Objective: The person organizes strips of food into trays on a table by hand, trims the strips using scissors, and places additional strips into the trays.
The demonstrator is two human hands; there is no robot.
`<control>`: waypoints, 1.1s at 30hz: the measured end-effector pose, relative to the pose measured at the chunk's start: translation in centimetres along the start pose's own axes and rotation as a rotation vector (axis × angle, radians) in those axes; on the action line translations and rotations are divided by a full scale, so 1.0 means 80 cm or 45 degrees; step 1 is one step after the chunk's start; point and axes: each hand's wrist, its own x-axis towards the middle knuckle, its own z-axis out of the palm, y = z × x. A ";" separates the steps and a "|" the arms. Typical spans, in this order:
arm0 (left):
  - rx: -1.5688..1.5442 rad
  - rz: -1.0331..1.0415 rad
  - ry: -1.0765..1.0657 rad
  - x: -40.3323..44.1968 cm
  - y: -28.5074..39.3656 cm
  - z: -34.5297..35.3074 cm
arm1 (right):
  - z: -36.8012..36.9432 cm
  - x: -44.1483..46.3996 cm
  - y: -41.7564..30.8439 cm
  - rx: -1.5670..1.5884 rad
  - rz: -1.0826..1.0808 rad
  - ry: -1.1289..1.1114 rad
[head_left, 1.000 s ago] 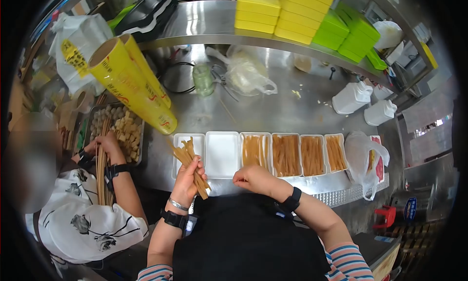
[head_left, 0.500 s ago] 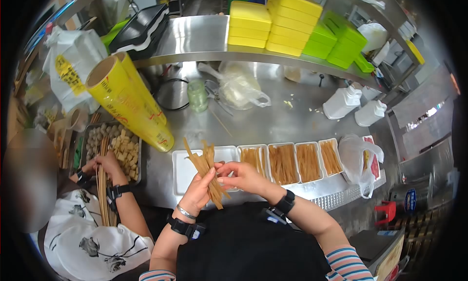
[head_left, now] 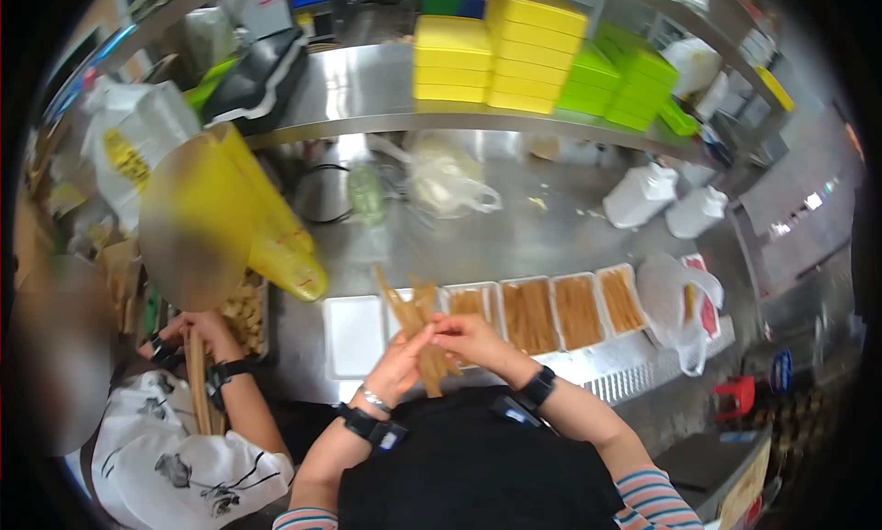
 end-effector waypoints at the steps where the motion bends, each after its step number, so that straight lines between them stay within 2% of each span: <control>1: 0.031 -0.015 0.078 0.004 -0.009 -0.006 | -0.001 -0.001 0.002 -0.016 -0.025 0.026; 2: 0.059 -0.029 0.167 0.002 -0.012 -0.009 | 0.001 0.001 0.004 -0.028 -0.049 0.044; 7: -0.042 0.001 0.083 -0.004 -0.007 0.000 | -0.003 0.005 0.001 -0.042 0.084 0.028; 15: -0.097 0.015 0.076 -0.010 -0.002 0.004 | -0.001 0.011 0.004 -0.049 0.072 0.038; 21: -0.120 0.066 0.200 -0.004 -0.018 -0.016 | 0.003 0.015 0.003 -0.087 0.056 0.020; 23: -0.202 0.023 0.026 -0.006 -0.015 -0.010 | 0.003 0.011 -0.002 -0.102 0.054 0.029; 26: -0.167 0.015 0.102 -0.007 -0.016 -0.009 | 0.006 0.013 -0.003 -0.062 0.052 0.056; 33: -0.181 0.034 0.079 -0.006 -0.024 -0.014 | 0.003 0.009 0.002 -0.057 0.025 0.022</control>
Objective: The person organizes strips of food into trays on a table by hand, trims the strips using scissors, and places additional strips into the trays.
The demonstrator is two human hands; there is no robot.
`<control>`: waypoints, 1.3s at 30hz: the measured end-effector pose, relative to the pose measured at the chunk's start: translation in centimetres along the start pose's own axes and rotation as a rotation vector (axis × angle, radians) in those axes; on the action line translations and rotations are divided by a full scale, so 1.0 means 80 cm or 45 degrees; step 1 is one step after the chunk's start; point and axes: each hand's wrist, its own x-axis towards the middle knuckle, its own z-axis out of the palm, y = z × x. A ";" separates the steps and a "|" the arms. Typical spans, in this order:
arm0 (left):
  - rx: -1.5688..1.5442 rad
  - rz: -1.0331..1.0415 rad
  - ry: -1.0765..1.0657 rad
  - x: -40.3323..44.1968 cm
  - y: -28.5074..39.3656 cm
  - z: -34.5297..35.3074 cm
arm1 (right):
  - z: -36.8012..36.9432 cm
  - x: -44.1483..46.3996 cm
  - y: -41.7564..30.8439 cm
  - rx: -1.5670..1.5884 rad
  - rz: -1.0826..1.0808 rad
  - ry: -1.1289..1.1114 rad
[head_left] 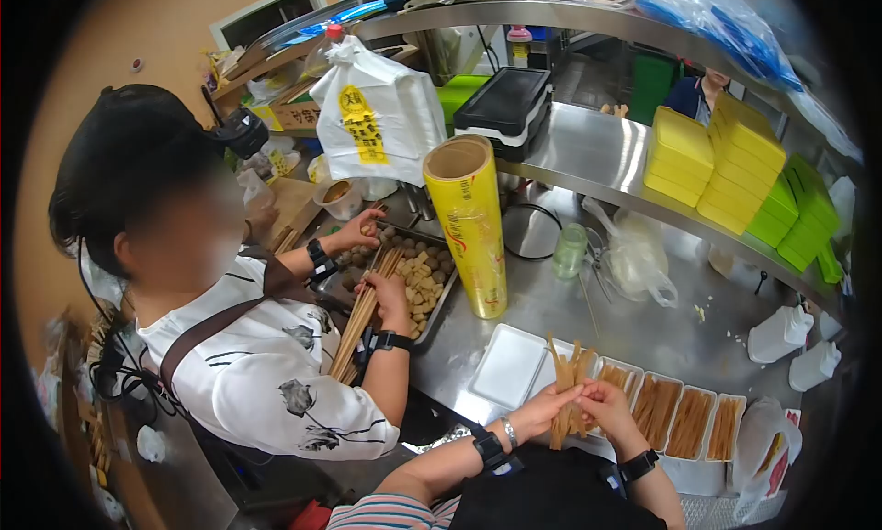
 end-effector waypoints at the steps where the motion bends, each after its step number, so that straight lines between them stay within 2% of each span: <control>1: 0.000 -0.009 -0.013 0.001 0.001 0.002 | 0.000 -0.001 -0.001 0.008 0.013 -0.017; 5: -0.011 -0.009 -0.008 -0.005 0.004 0.007 | 0.001 -0.002 -0.002 0.064 0.020 -0.033; 9: 0.081 0.085 0.118 -0.007 -0.005 0.000 | -0.003 0.004 0.008 -0.031 -0.058 -0.067; 10: 0.065 0.049 0.046 -0.006 -0.003 -0.003 | -0.005 0.003 0.006 -0.064 -0.075 -0.069; 12: 0.046 0.059 0.185 -0.012 0.001 0.007 | -0.010 0.001 0.008 -0.130 -0.070 -0.017; 15: 0.090 -0.035 0.201 -0.009 -0.003 0.003 | -0.015 0.001 0.017 -0.057 -0.086 0.060; 17: 0.127 -0.036 0.330 -0.010 -0.004 0.007 | -0.015 -0.001 0.019 0.046 -0.028 -0.006; 25: 0.209 -0.043 0.223 0.006 -0.016 0.022 | -0.040 -0.010 0.034 0.048 0.037 0.011; 28: 0.287 -0.108 0.254 0.006 -0.017 0.032 | -0.042 -0.017 0.033 0.061 -0.056 0.032; 31: 0.303 -0.098 0.277 0.005 -0.023 0.014 | -0.044 -0.025 0.023 0.108 -0.024 0.087; 34: 0.239 -0.051 0.324 -0.002 -0.021 0.004 | -0.067 -0.036 0.024 0.076 -0.039 0.269; 36: 0.200 -0.035 0.324 -0.004 -0.019 -0.003 | -0.088 -0.035 0.036 -0.077 -0.094 0.452; 37: 0.161 -0.012 0.332 -0.006 -0.019 -0.006 | -0.097 -0.029 0.051 -0.079 -0.093 0.462; 39: 0.143 -0.006 0.304 -0.004 -0.021 -0.009 | -0.115 -0.014 0.080 -0.382 -0.126 0.488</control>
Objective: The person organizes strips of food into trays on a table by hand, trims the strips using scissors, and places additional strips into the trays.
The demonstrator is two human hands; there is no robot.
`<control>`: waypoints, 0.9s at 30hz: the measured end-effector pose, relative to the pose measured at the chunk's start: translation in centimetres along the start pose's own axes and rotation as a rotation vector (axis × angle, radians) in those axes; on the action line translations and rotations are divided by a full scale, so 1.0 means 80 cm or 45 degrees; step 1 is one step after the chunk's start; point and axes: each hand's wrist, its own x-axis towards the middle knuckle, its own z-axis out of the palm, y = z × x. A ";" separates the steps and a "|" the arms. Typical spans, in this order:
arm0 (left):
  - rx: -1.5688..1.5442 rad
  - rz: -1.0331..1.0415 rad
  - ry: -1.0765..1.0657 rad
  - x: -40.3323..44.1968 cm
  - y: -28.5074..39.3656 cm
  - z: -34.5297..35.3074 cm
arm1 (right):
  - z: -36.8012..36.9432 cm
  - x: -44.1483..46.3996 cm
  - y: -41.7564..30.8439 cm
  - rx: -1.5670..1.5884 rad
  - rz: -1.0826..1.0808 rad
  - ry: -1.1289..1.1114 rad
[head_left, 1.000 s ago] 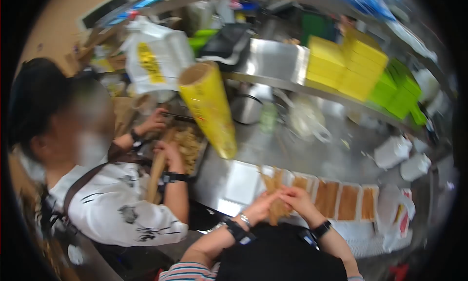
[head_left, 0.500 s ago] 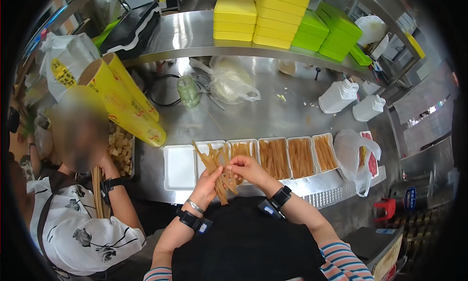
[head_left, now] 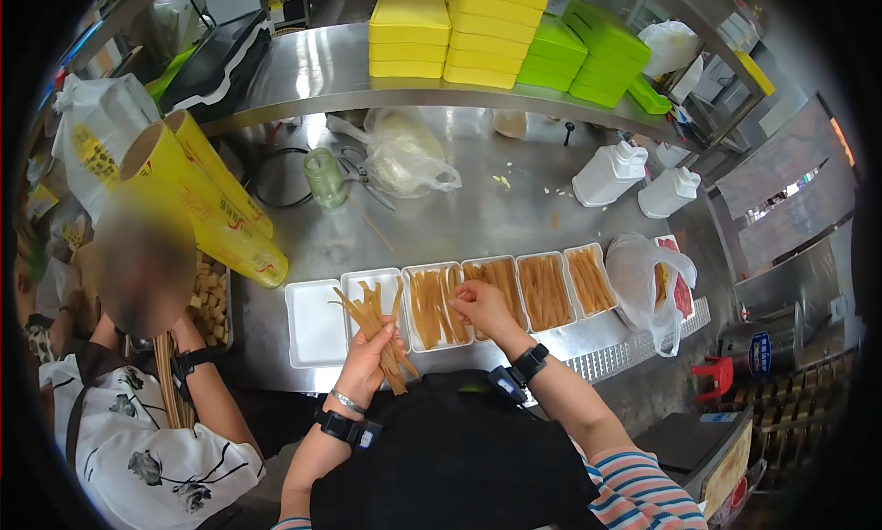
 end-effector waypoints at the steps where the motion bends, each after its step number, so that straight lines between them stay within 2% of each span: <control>1: 0.016 0.000 0.004 -0.002 0.002 0.004 | 0.002 0.000 -0.006 -0.155 -0.008 0.046; 2: 0.034 0.000 0.010 -0.004 0.004 0.007 | 0.006 -0.001 -0.012 -0.155 -0.012 0.048; 4: 0.052 0.001 0.003 -0.007 0.011 0.015 | 0.013 0.001 -0.022 -0.740 -0.274 0.191; 7: 0.074 0.004 -0.018 -0.008 0.016 0.019 | 0.017 0.000 -0.024 -0.950 -0.293 0.227; 10: 0.082 0.011 -0.013 -0.009 0.017 0.022 | 0.017 -0.004 -0.029 -1.042 -0.180 0.105; 14: 0.070 0.014 -0.019 -0.009 0.008 0.020 | 0.021 -0.021 -0.037 -1.050 -0.256 0.142; 16: 0.091 0.005 -0.011 -0.007 0.003 0.022 | 0.028 -0.027 -0.044 -0.349 -0.247 -0.010; 17: 0.110 -0.002 -0.005 -0.006 0.001 0.024 | 0.031 -0.029 -0.053 -0.344 -0.246 -0.011; 19: 0.131 0.008 -0.031 -0.001 -0.008 0.028 | 0.035 -0.033 -0.074 0.477 0.232 -0.356; 23: 0.231 0.017 -0.092 0.006 -0.019 0.034 | 0.042 -0.039 -0.074 0.611 0.172 -0.393; 25: 0.236 0.029 -0.054 0.003 -0.019 0.032 | 0.040 -0.028 -0.056 0.654 0.085 -0.081; 27: 0.239 0.037 -0.012 0.001 -0.020 0.025 | 0.026 -0.012 -0.029 0.564 0.062 -0.028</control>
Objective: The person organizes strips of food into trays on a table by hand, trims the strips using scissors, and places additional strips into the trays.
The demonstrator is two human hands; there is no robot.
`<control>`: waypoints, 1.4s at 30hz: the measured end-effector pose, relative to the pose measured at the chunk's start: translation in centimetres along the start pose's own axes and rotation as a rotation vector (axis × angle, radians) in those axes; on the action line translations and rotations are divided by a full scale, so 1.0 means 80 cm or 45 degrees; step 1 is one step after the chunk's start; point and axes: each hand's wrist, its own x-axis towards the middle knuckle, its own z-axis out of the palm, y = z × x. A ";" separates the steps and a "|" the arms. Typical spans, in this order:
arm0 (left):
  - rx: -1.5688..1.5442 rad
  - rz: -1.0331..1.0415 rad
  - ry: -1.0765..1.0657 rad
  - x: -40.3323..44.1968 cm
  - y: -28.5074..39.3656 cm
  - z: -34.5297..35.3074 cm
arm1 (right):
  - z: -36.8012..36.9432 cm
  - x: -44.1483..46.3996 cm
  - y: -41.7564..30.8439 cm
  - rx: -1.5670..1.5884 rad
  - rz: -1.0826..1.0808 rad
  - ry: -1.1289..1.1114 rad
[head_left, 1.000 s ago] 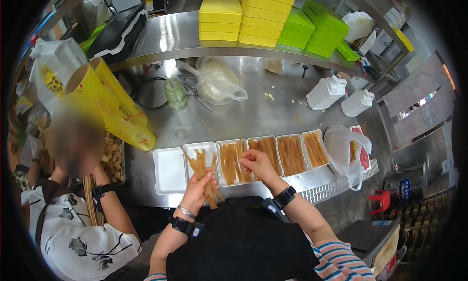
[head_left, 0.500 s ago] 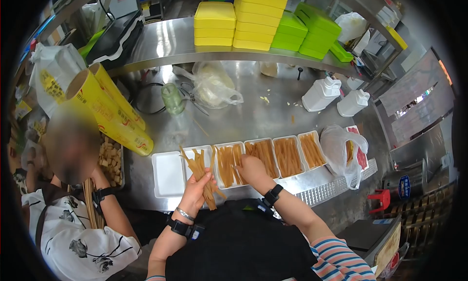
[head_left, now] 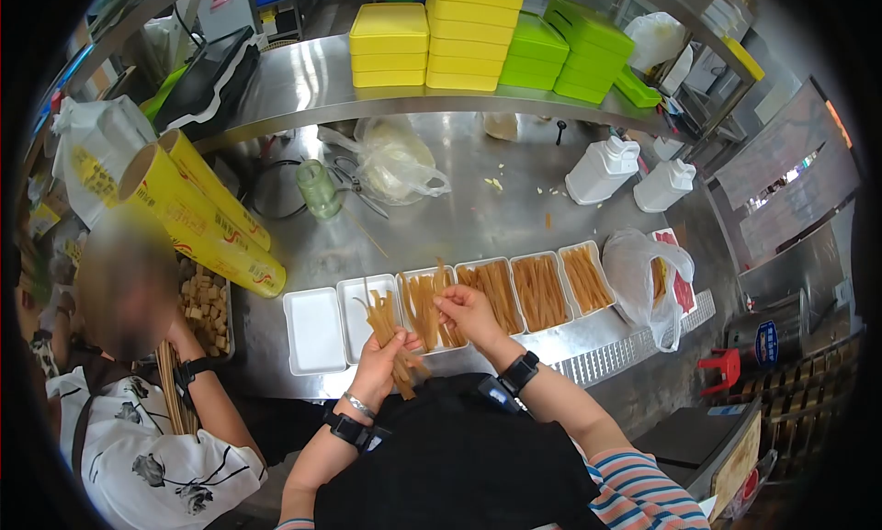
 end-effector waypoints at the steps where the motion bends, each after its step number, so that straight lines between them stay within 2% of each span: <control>1: -0.052 -0.014 -0.009 0.000 0.000 -0.004 | -0.006 0.004 -0.002 -0.090 -0.033 0.050; 3: -0.104 -0.029 -0.020 0.001 -0.003 -0.008 | -0.009 0.005 -0.001 -0.144 0.025 0.112; 5: -0.113 -0.007 -0.036 -0.002 0.003 -0.005 | -0.010 0.009 0.005 -0.503 -0.091 0.079; 6: -0.112 -0.002 -0.032 -0.004 0.006 -0.004 | -0.009 0.011 0.009 -0.501 -0.094 0.074; 8: -0.092 0.004 -0.049 -0.008 0.014 -0.001 | -0.004 0.010 0.009 -0.955 -0.290 0.091; 9: -0.091 0.011 -0.044 -0.008 0.015 0.000 | -0.004 0.009 0.009 -0.953 -0.295 0.085; 11: -0.109 -0.010 -0.057 -0.009 0.017 0.001 | 0.003 -0.003 -0.010 -1.249 -0.589 0.195; 13: -0.082 -0.016 -0.055 -0.011 0.014 -0.001 | 0.008 -0.011 -0.018 -1.092 -0.270 0.030; 15: -0.049 -0.003 -0.079 -0.005 0.009 -0.003 | 0.006 -0.016 -0.007 -0.229 0.006 -0.443; 16: -0.042 0.023 -0.062 -0.005 0.009 0.003 | 0.007 -0.015 -0.002 -0.215 0.017 -0.608; 17: -0.037 -0.017 -0.105 0.001 0.003 -0.003 | 0.021 -0.029 -0.022 -0.234 0.019 -0.614; 19: -0.022 -0.002 -0.099 0.002 0.000 0.007 | 0.031 -0.034 -0.011 -0.270 0.027 -0.621; 21: -0.008 -0.010 -0.202 0.013 -0.004 0.005 | 0.025 -0.025 -0.002 -0.252 -0.005 -0.691; 22: 0.009 0.004 -0.246 0.009 0.004 0.011 | 0.022 -0.026 -0.001 -0.315 -0.029 -0.644; 23: 0.003 0.039 -0.250 0.019 -0.012 0.006 | 0.018 -0.024 0.009 -0.137 0.008 -0.653; 24: -0.001 0.047 -0.252 0.019 -0.008 0.009 | 0.011 -0.022 0.010 -0.379 0.014 -0.630; 26: -0.026 0.078 -0.220 0.008 -0.008 0.014 | 0.006 -0.025 0.000 -0.372 0.062 -0.662; 27: -0.060 0.042 -0.288 0.006 -0.007 0.014 | 0.009 -0.029 -0.006 -0.355 0.122 -0.654; 28: -0.091 0.014 -0.356 0.004 -0.002 0.014 | 0.017 -0.041 -0.011 -0.370 -0.053 -0.560; 29: -0.038 0.125 -0.214 -0.028 0.008 0.032 | 0.024 -0.054 -0.018 -0.372 -0.233 -0.464; 30: -0.025 0.113 -0.244 -0.033 0.014 0.031 | 0.024 -0.057 -0.027 -0.209 -0.046 -0.481; 31: -0.008 0.094 -0.280 -0.032 0.015 0.027 | 0.027 -0.058 -0.031 -0.194 -0.084 -0.452; 33: -0.037 0.184 -0.278 -0.011 -0.003 0.015 | 0.021 -0.044 -0.022 -0.359 -0.184 -0.478; 35: -0.032 0.166 -0.275 -0.016 0.000 0.012 | 0.028 -0.040 -0.033 -0.338 -0.087 -0.480; 37: -0.038 0.219 -0.155 -0.028 0.008 0.022 | 0.022 -0.015 -0.023 -0.494 -0.161 -0.598; 38: -0.125 0.136 -0.153 -0.015 0.009 0.016 | 0.013 -0.015 -0.013 -0.568 -0.172 -0.652; 39: 0.002 0.095 -0.094 0.000 -0.010 0.004 | 0.021 -0.025 -0.035 -0.666 -0.052 -0.624; 40: 0.048 0.050 -0.140 -0.008 -0.002 0.004 | 0.033 -0.035 -0.053 -0.580 -0.161 -0.645; 41: 0.128 -0.016 -0.062 -0.012 0.000 0.004 | 0.042 -0.047 -0.072 -0.725 -0.142 -0.583; 42: 0.032 0.054 -0.112 -0.009 -0.004 0.004 | 0.032 -0.042 -0.061 -0.828 -0.118 -0.605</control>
